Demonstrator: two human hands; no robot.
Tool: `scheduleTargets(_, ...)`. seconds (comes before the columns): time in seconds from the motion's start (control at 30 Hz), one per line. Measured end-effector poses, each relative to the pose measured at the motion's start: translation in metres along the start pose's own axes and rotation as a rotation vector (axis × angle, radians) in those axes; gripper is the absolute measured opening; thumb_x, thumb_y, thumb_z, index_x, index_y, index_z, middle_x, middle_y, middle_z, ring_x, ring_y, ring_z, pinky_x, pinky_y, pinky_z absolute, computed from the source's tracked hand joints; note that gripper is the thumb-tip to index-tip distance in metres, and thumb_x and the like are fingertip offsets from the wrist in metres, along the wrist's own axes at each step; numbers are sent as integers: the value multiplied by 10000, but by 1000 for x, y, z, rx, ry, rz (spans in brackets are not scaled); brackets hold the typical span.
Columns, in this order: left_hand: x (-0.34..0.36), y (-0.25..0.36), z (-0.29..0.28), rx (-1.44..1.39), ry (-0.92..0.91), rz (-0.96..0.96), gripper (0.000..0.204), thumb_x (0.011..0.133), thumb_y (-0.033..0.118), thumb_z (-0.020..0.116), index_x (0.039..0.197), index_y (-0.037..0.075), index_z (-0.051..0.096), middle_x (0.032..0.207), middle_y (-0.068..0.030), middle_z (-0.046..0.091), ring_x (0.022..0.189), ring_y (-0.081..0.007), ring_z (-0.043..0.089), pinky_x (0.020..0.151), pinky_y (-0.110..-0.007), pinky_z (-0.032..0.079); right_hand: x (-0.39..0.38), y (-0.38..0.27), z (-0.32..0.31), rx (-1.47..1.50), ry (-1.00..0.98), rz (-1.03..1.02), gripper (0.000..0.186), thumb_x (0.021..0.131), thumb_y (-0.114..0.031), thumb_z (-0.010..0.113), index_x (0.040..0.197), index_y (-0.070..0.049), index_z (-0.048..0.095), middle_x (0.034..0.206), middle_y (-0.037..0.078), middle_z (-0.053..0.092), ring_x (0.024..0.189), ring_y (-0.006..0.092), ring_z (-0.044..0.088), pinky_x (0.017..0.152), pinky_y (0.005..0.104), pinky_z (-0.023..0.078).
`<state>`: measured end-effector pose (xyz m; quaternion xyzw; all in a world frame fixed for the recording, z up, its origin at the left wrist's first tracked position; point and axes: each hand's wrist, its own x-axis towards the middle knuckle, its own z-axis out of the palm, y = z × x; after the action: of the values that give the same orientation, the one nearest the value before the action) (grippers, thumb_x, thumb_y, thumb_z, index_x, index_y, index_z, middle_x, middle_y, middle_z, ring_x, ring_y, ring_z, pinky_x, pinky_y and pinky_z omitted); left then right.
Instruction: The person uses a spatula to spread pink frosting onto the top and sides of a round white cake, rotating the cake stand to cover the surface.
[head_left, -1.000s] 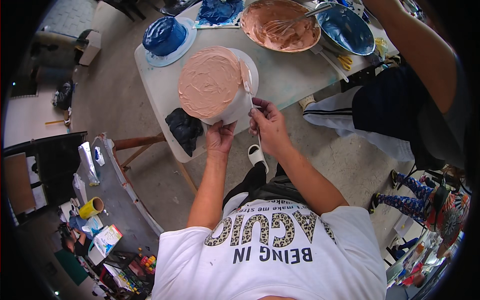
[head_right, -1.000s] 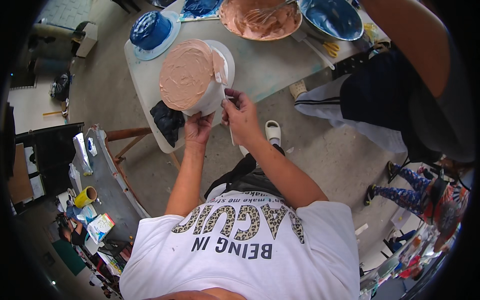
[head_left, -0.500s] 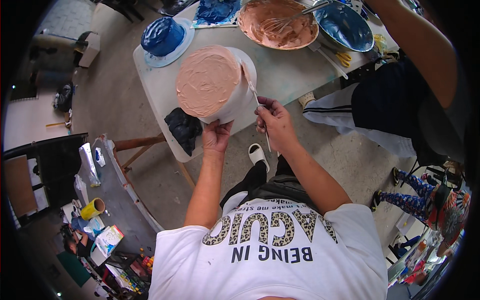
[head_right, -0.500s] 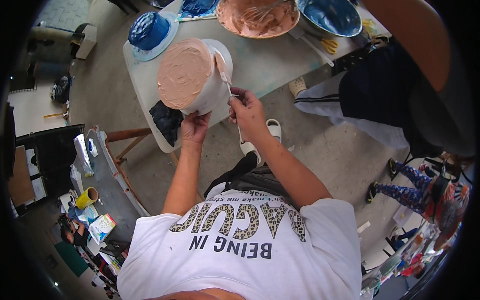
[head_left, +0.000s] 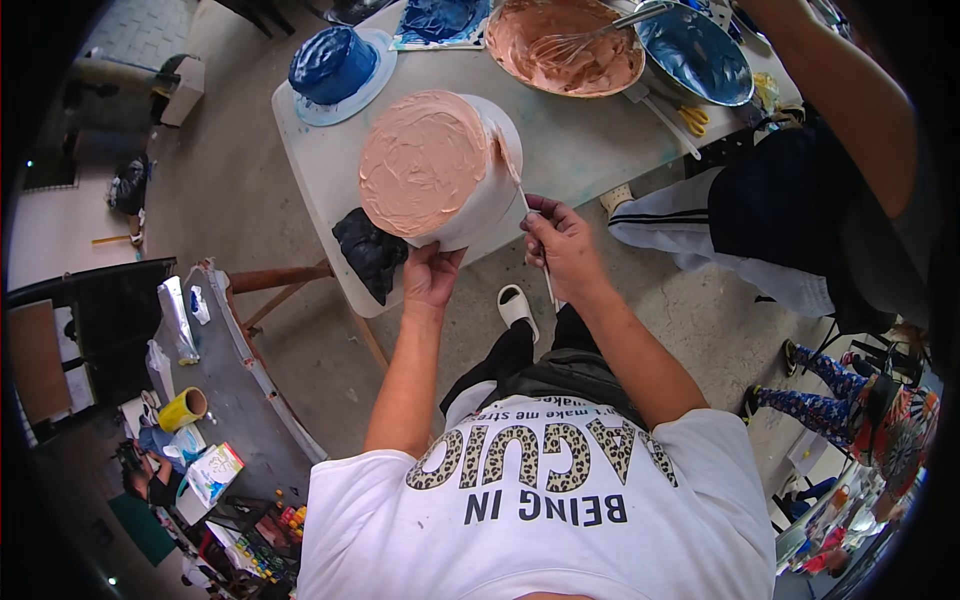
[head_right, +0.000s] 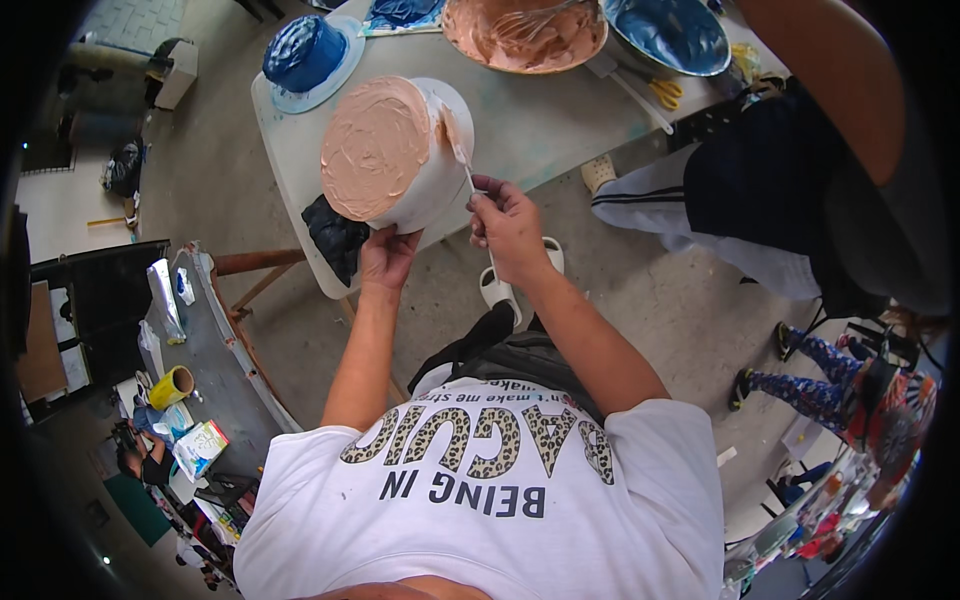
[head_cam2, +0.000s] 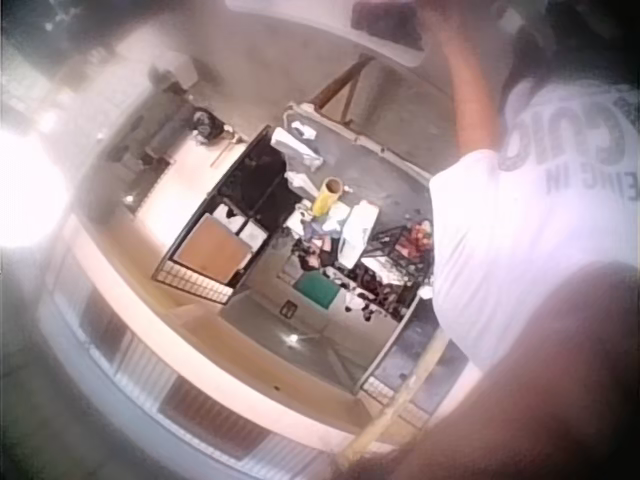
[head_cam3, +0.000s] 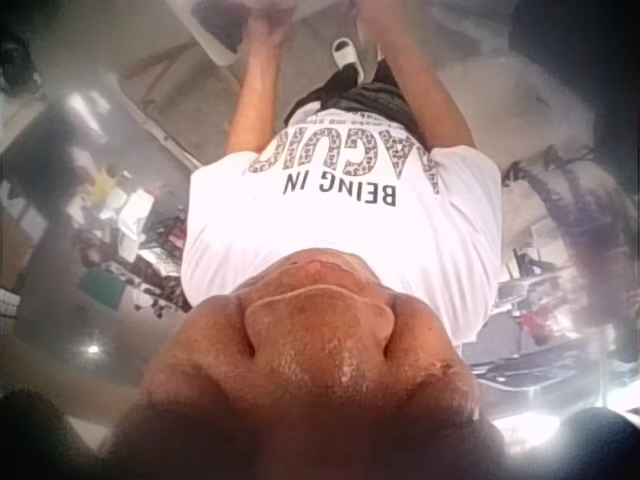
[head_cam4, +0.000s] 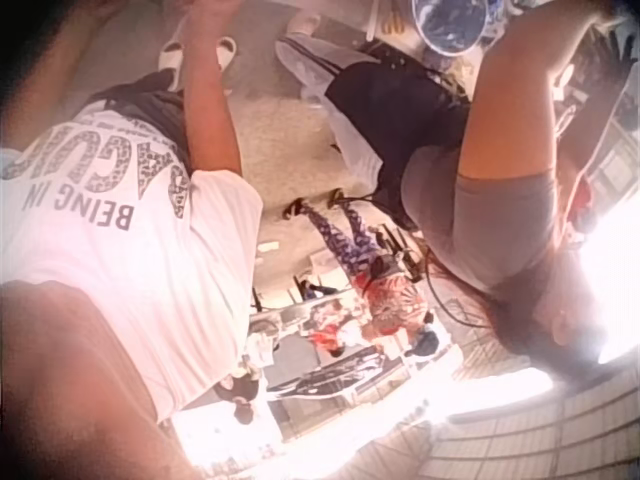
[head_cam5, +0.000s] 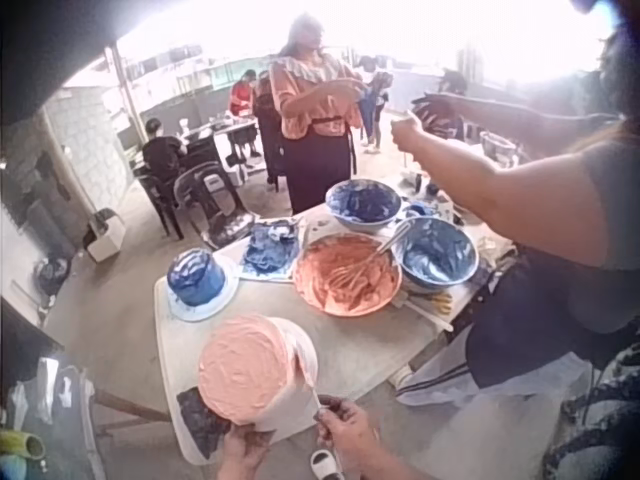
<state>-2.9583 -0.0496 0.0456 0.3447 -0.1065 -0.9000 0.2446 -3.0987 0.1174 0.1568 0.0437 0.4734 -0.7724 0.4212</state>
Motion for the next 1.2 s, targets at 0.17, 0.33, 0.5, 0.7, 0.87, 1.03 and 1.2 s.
scheduleTargets(0.17,-7,3,-1,38,-18,3,539,756,-47,517,1258,135,444,1259,-125,519,1142,-355,527,993,-562,414,-19,-13,9,11,-116,-28,276,902,-63,546,1166,6,508,843,48,539,580,51,444,446,191,353)
scheduleTargets(0.33,-19,7,-2,146,-52,-23,596,764,-53,486,1317,140,376,1266,-135,504,1138,-344,533,920,-543,482,-3,-20,-12,-21,-51,-63,276,900,-62,545,1165,7,510,846,50,537,573,50,437,440,189,349)
scheduleTargets(0.5,-37,15,2,253,-54,-5,602,791,-37,472,1354,134,345,1301,-110,482,1166,-315,511,941,-535,460,0,-37,-32,-221,-13,-102,276,888,-62,535,1150,22,514,822,27,538,583,50,448,451,213,372)
scheduleTargets(0.7,-57,26,-1,419,-85,12,564,784,-32,486,1310,132,362,1254,-101,511,1109,-297,557,860,-535,508,14,-88,-32,-905,-131,-385,218,856,-54,597,1065,-5,632,791,-14,604,704,45,505,639,200,422)
scheduleTargets(0.87,-60,22,-13,503,-138,38,568,779,-30,482,1310,129,358,1237,-89,519,1075,-274,577,845,-526,517,14,-71,-5,-1009,-185,-401,226,858,-65,598,1076,-13,630,833,36,650,723,79,557,674,235,460)
scheduleTargets(1.03,-61,7,-3,476,-118,91,583,810,-5,509,1345,115,311,1236,-101,532,1032,-261,610,839,-484,523,15,-48,13,-1096,-133,-473,232,854,-75,603,1075,-6,628,858,85,652,740,120,578,690,258,469)
scheduleTargets(1.2,-60,1,4,443,-96,113,609,774,-31,472,1344,113,311,1233,-107,514,1066,-271,583,848,-491,523,9,-43,28,-1184,-194,-603,215,837,-49,594,1043,1,633,879,161,637,707,244,607,670,316,483)
